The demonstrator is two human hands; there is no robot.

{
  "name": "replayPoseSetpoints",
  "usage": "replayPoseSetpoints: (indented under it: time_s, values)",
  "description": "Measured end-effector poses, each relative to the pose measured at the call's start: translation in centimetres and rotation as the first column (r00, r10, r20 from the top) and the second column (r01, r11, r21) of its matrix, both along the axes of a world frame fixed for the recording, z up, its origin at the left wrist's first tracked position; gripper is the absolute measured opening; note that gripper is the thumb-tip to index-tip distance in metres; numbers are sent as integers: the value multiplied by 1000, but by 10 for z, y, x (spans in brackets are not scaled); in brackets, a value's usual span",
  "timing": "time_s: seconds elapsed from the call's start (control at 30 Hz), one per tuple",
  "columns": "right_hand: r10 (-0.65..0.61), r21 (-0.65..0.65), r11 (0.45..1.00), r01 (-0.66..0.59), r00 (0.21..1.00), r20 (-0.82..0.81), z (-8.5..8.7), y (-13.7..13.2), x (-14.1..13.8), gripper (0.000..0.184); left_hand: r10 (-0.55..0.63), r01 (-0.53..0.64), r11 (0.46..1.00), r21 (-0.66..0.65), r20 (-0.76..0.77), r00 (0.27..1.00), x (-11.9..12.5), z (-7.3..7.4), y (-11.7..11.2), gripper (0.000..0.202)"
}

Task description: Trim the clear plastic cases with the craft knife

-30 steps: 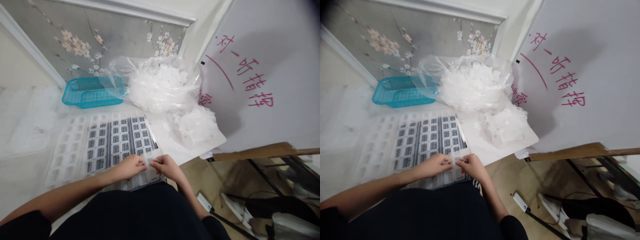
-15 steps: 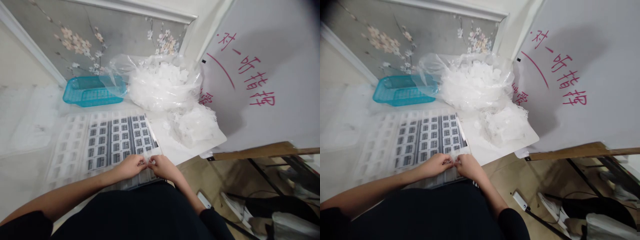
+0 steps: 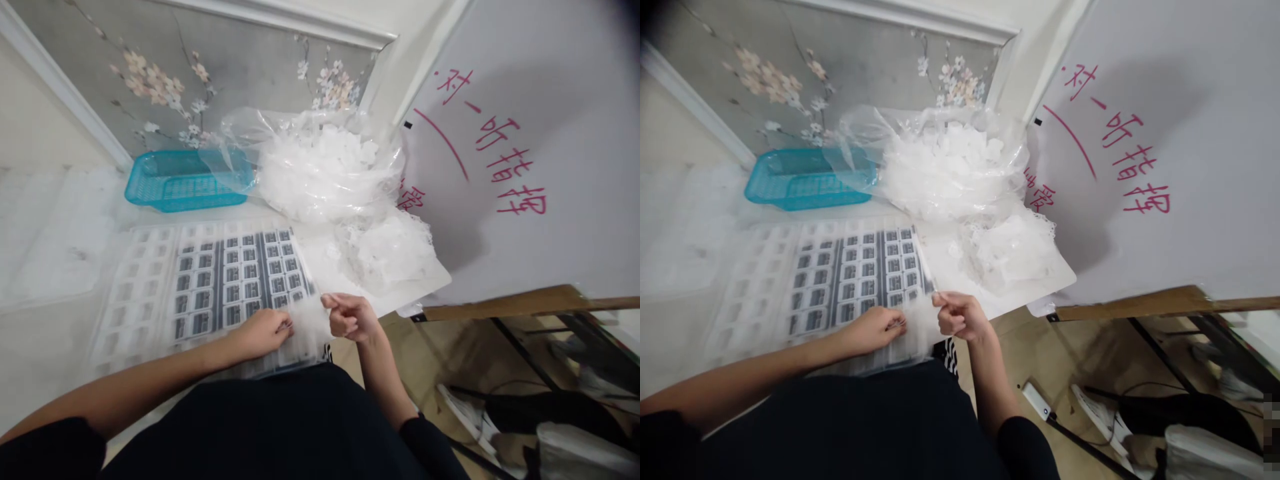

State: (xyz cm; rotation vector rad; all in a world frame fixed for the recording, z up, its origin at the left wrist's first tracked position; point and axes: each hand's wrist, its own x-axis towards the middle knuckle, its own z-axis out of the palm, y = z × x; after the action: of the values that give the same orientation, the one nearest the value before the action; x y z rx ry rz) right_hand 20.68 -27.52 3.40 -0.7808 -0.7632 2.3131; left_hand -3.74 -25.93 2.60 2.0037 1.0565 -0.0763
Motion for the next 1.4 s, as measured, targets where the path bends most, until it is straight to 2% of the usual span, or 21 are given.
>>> replayPoseSetpoints:
  time_s: [0.07, 0.17, 0.23, 0.27, 0.33, 0.4, 0.47, 0.57, 0.7, 0.87, 1.03, 1.17, 1.23, 1.33, 1.4]
  values:
    - [-176, -17, 984, 176, 984, -36, 1, -1, 11, 41, 26, -26, 999, -32, 15, 1000, -1, 0, 1, 25]
    - [-446, 37, 893, 448, 893, -54, 4, -9, 26, 52, 51, -49, 997, -55, 38, 998, -3, 2, 1, 26]
    - [-492, 97, 868, 487, 870, 27, 7, -17, 29, 53, 85, -81, 995, -63, 71, 994, -4, 6, -2, 25]
    - [-463, 125, 884, 450, 879, 115, 9, -21, 27, 51, 105, -99, 993, -71, 91, 990, -4, 8, -3, 25]
    - [-335, 175, 941, 290, 876, 348, 11, -30, 18, 48, 107, -98, 992, -84, 116, 988, -5, 14, -7, 27]
    - [-178, 209, 975, 69, 806, 565, 13, -39, 4, 49, 39, -33, 997, -70, 98, 994, -5, 20, -11, 29]
    - [-83, 233, 965, -122, 698, 711, 13, -46, -13, 46, -37, 40, 998, -52, 52, 998, -4, 25, -16, 31]
    - [-58, 262, 920, -290, 561, 826, 16, -53, -32, 30, -73, 75, 995, -58, 29, 997, -1, 26, -24, 32]
    - [-77, 276, 877, -394, 450, 890, 20, -55, -44, 19, -6, 8, 993, -119, 17, 1000, 4, 20, -31, 30]
    - [-135, 327, 821, -469, 396, 908, 21, -57, -47, 18, 106, -87, 939, -333, 39, 994, 5, 15, -36, 28]
    - [-138, 324, 803, -500, 373, 917, 20, -59, -45, 19, 152, -119, 919, -376, 60, 987, 5, 10, -39, 26]
    - [-137, 317, 783, -535, 349, 927, 18, -56, -45, 17, 200, -143, 921, -362, 127, 971, 9, 6, -39, 15]
    - [-158, 311, 768, -560, 305, 939, 17, -55, -47, 16, 248, -155, 879, -452, 156, 956, 10, 8, -37, 14]
    - [-193, 304, 744, -595, 245, 950, 15, -54, -51, 15, 388, -155, 720, -676, 207, 898, 9, 16, -29, 22]
    - [-198, 297, 732, -613, 227, 954, 14, -55, -53, 15, 493, -149, 608, -780, 224, 841, 5, 22, -22, 29]
